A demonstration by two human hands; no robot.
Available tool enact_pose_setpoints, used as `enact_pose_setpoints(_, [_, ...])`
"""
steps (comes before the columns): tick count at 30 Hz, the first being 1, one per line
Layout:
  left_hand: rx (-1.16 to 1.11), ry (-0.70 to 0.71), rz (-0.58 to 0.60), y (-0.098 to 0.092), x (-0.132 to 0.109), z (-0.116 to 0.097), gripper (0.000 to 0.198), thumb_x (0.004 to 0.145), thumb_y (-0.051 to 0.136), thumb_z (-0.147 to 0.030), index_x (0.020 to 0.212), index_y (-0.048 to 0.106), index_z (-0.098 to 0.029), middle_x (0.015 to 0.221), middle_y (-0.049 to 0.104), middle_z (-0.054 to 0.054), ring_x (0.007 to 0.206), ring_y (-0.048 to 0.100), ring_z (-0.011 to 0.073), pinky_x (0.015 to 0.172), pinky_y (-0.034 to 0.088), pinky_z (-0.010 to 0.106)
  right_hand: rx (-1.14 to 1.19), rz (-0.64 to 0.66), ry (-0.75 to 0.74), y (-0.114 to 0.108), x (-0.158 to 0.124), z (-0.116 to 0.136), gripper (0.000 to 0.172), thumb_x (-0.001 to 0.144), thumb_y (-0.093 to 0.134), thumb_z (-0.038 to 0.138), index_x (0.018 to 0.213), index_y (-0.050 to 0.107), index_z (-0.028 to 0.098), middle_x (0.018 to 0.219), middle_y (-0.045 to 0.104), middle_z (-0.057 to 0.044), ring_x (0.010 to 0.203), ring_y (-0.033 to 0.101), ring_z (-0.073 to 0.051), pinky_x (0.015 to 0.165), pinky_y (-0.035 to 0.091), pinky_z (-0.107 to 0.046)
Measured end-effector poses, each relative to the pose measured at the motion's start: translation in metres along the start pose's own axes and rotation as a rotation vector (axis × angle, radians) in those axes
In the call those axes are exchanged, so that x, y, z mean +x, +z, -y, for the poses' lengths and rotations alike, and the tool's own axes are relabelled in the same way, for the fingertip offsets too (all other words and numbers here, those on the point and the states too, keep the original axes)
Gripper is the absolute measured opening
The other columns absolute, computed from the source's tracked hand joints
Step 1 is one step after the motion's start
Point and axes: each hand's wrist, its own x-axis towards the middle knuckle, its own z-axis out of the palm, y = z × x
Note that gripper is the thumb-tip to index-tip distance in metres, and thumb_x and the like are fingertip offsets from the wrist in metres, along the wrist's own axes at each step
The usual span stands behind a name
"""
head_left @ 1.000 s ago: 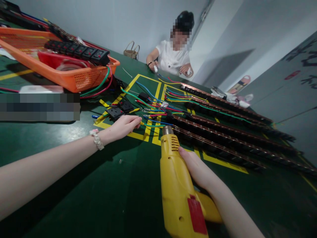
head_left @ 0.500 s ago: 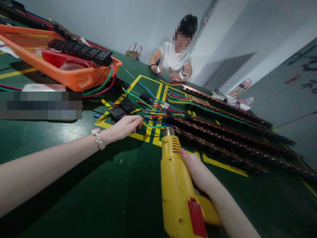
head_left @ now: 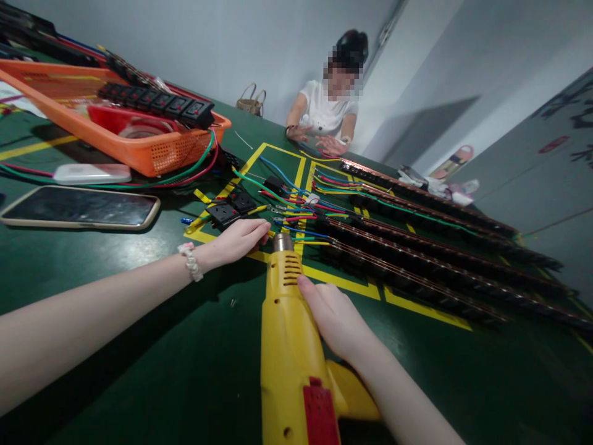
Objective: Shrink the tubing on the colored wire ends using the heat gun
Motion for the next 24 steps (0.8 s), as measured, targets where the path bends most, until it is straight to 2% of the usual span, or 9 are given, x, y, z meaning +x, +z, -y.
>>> enact_pose_setpoints(6, [0.015,-0.003,-0.028,-0.001,0.0,-0.003,0.043,0.087,0.026,-0.046,0.068,0.044,-0.012,0.065,0.048,0.001,0.059,0.04,0.0074,0.056,0.03,0.02,-0.016,0.0,-0.053,0.007,0.005,0.011,0.074,0.084,0.006,0.068,0.061,0.052,0.015,0.066,0.055,-0.005,0.061,0.046,-0.012,0.057,0.023,-0.024])
enact_pose_setpoints(14, [0.042,-0.003,-0.004,-0.003,0.0,0.001,0.043,0.088,0.025,-0.047,0.069,0.044,-0.013,0.067,0.048,0.0,0.061,0.041,0.0074,0.058,0.032,0.02,-0.012,0.022,-0.061,0.006,0.004,0.01,0.074,0.085,0.007,0.068,0.065,0.055,0.016,0.065,0.055,-0.005,0.061,0.047,-0.013,0.057,0.024,-0.023])
enact_pose_setpoints(18, [0.015,-0.005,0.022,-0.003,0.0,0.001,0.045,0.087,0.026,-0.049,0.069,0.046,-0.013,0.067,0.05,0.0,0.061,0.043,0.007,0.057,0.033,0.019,-0.005,0.016,-0.038,0.002,0.002,0.002,0.074,0.084,0.01,0.068,0.063,0.056,0.015,0.063,0.055,-0.005,0.058,0.046,-0.013,0.055,0.025,-0.023])
enact_pose_setpoints(24, [-0.076,-0.059,0.055,-0.001,0.001,0.002,0.044,0.086,0.029,-0.05,0.071,0.047,-0.012,0.07,0.052,0.001,0.062,0.048,0.0069,0.058,0.038,0.018,0.058,0.0,0.016,-0.013,-0.006,-0.023,0.075,0.086,0.01,0.065,0.074,0.064,0.014,0.075,0.062,-0.009,0.066,0.055,-0.016,0.059,0.035,-0.024])
